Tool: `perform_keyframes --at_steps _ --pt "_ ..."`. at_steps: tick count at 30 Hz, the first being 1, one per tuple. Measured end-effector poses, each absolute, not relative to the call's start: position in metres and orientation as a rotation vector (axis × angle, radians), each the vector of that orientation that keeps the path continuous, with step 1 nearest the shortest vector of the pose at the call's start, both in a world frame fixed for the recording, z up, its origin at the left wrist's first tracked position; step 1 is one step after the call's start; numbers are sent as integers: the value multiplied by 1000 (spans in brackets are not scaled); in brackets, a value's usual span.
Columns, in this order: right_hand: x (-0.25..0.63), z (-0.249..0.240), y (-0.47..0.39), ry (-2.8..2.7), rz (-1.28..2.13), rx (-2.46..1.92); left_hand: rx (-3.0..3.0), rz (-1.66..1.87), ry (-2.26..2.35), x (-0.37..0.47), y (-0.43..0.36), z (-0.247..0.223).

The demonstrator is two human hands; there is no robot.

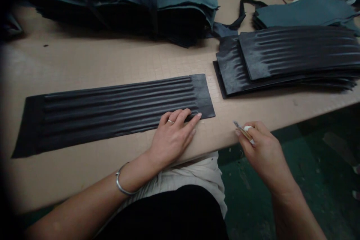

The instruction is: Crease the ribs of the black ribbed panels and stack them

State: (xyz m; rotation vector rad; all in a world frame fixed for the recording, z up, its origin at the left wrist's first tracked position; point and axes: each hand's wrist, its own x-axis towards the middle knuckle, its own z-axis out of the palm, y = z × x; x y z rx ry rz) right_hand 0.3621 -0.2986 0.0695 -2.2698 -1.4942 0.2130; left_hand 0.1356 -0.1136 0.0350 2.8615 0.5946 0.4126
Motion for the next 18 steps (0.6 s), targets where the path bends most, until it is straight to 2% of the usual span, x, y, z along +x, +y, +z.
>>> perform_keyframes --at_steps 9,18 --pt "320 64 -246 -1877 325 -2216 2923 321 567 137 -109 39" --pt "299 62 -233 -2089 111 -2221 2948 408 561 107 -119 36"
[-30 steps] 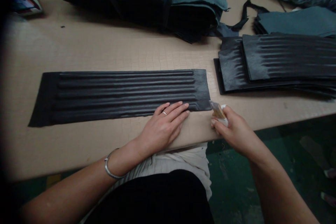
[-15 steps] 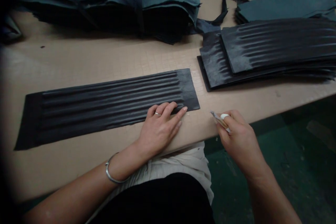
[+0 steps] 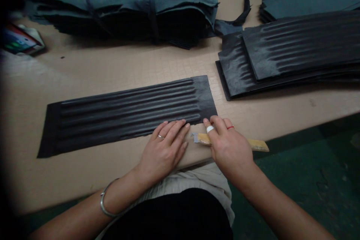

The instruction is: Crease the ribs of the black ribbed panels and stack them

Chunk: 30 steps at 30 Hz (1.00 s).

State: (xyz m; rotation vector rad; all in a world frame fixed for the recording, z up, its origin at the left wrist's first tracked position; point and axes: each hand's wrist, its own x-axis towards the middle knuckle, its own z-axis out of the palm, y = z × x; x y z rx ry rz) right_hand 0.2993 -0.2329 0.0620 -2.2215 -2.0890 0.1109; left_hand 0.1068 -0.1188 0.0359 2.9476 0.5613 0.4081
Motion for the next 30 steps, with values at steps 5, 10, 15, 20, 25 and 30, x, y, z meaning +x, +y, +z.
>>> perform_keyframes --at_steps 5,10,15,20,25,30 --pt "283 62 -227 -2130 26 -2132 2922 426 634 86 -122 40" --pt "265 68 -216 -2112 23 -2135 2903 430 815 52 -119 43" --pt "232 64 -197 -2173 102 -1999 2869 462 867 27 -113 44" --pt "227 62 -198 -2203 151 -2009 2868 480 980 -8 -106 43" --pt "227 78 -181 -2208 159 -2000 2733 566 920 -30 -90 45" --pt "206 77 -128 -2361 72 -1846 2629 562 1057 -49 -42 52"
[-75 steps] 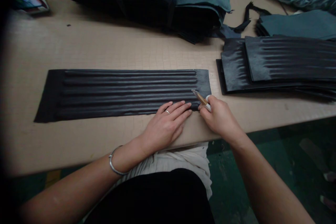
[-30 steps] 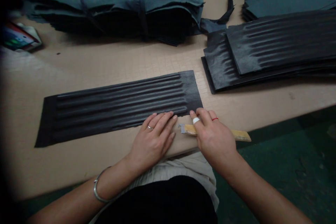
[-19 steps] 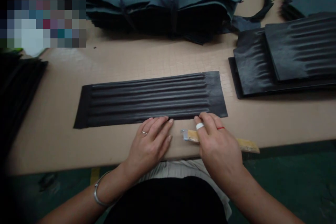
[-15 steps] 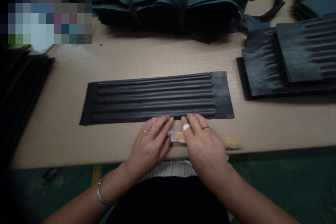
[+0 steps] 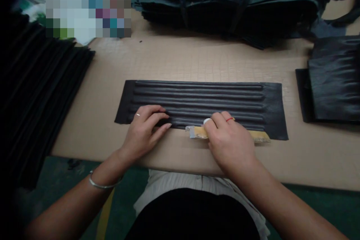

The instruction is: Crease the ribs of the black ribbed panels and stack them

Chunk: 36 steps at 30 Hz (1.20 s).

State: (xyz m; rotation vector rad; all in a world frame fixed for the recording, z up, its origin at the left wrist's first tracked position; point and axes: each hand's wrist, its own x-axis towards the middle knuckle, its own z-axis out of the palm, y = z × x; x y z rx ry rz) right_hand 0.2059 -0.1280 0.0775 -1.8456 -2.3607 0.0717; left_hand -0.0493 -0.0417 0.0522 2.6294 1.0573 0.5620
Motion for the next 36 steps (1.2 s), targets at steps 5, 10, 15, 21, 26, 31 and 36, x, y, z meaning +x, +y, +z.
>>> perform_keyframes --at_steps 5,10,15,21,26,31,36 --pt "167 64 -90 -2519 36 -1723 2634 379 951 -50 -16 47" --pt "160 62 -85 -2594 31 -1729 2623 319 849 -57 -6 47" --pt "172 68 -85 -2652 70 -1796 2709 302 910 -102 17 49" --pt "145 73 -71 -2694 116 -1793 2640 395 977 -140 33 39" --pt "108 77 -51 -2782 211 -1702 2530 256 862 -156 45 49" --pt "88 80 -38 -2790 206 -1701 2501 271 811 -178 52 47" --pt "58 81 -21 -2843 216 -1624 2391 281 652 -183 59 46"
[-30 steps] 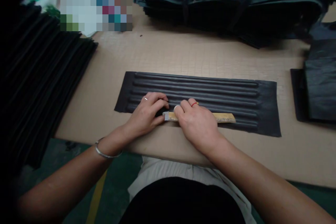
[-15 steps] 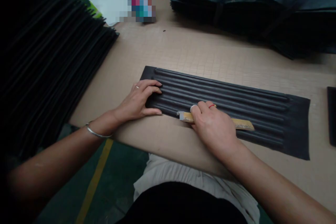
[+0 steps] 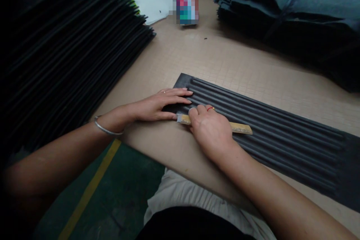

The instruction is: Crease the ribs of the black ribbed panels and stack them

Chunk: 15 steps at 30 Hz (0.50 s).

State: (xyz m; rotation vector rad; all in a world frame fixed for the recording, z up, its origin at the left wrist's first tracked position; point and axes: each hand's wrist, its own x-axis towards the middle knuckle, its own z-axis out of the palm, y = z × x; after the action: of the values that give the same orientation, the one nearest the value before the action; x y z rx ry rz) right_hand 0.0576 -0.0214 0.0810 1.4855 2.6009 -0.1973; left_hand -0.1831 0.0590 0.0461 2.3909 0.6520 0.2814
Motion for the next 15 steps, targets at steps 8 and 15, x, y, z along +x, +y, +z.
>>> perform_keyframes --at_steps 8,15 --pt "30 89 -1 2567 -286 1466 2294 254 650 -182 63 49" --pt "61 84 -15 2596 -145 1328 2334 255 641 -184 61 49"
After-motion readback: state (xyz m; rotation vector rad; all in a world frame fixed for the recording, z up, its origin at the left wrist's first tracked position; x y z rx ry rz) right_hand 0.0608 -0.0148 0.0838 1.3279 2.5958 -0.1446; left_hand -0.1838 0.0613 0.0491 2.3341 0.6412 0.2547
